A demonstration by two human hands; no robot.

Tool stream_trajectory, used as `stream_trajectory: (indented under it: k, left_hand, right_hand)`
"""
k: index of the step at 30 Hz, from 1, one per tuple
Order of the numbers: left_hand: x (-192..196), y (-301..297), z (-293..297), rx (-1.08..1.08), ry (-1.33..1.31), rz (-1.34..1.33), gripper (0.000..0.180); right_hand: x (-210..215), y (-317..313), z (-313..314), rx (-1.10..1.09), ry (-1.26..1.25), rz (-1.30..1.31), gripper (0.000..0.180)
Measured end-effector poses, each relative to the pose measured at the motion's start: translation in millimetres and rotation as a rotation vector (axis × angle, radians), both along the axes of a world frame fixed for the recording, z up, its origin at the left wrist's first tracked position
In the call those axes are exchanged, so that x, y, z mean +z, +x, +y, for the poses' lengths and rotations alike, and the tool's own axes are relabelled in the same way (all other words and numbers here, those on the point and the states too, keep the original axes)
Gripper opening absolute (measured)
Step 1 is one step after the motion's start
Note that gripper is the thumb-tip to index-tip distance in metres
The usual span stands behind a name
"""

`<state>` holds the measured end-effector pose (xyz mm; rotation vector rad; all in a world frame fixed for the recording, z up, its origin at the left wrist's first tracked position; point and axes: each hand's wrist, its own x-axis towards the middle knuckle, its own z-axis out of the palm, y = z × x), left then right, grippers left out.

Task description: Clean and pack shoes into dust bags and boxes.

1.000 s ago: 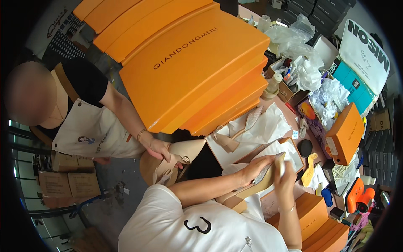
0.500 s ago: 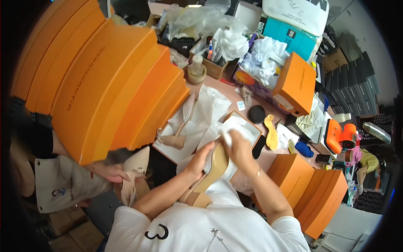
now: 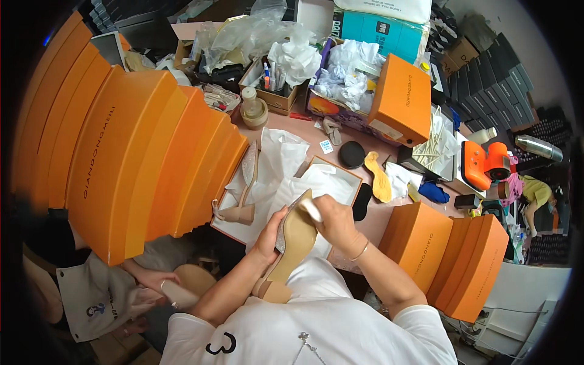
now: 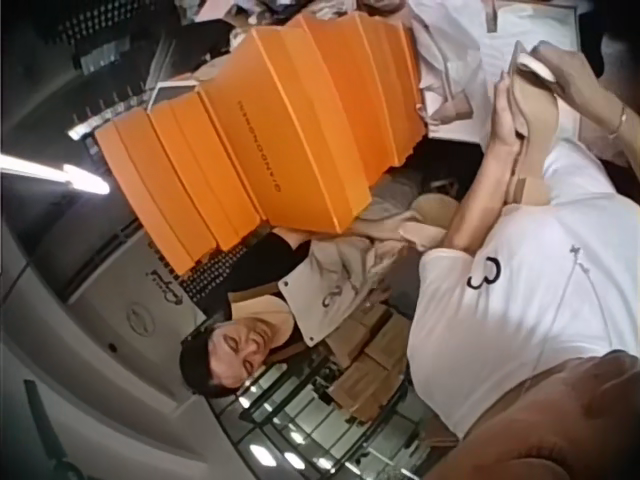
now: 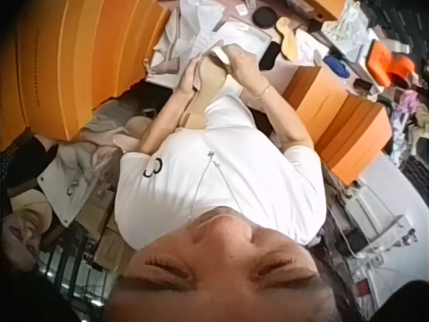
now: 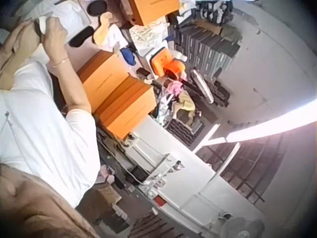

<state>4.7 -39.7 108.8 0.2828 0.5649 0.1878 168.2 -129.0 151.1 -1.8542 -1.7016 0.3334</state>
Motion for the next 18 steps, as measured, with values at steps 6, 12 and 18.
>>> stream_trajectory:
  k: [6, 12, 18]
  left_hand:
    - [2, 0, -2, 0.037, 0.054, 0.039, 0.042]
    - [5, -2, 3, 0.114, 0.024, 0.075, 0.043]
    - [-2, -1, -11, 0.372, 0.061, 0.239, 0.043]
  right_hand:
    - [1, 0, 8, 0.065, 0.060, 0.087, 0.020]
    - [22, -40, -4, 0.320, 0.018, 0.021, 0.017]
    - [21, -28, 26, 0.121, -0.004, 0.122, 0.022]
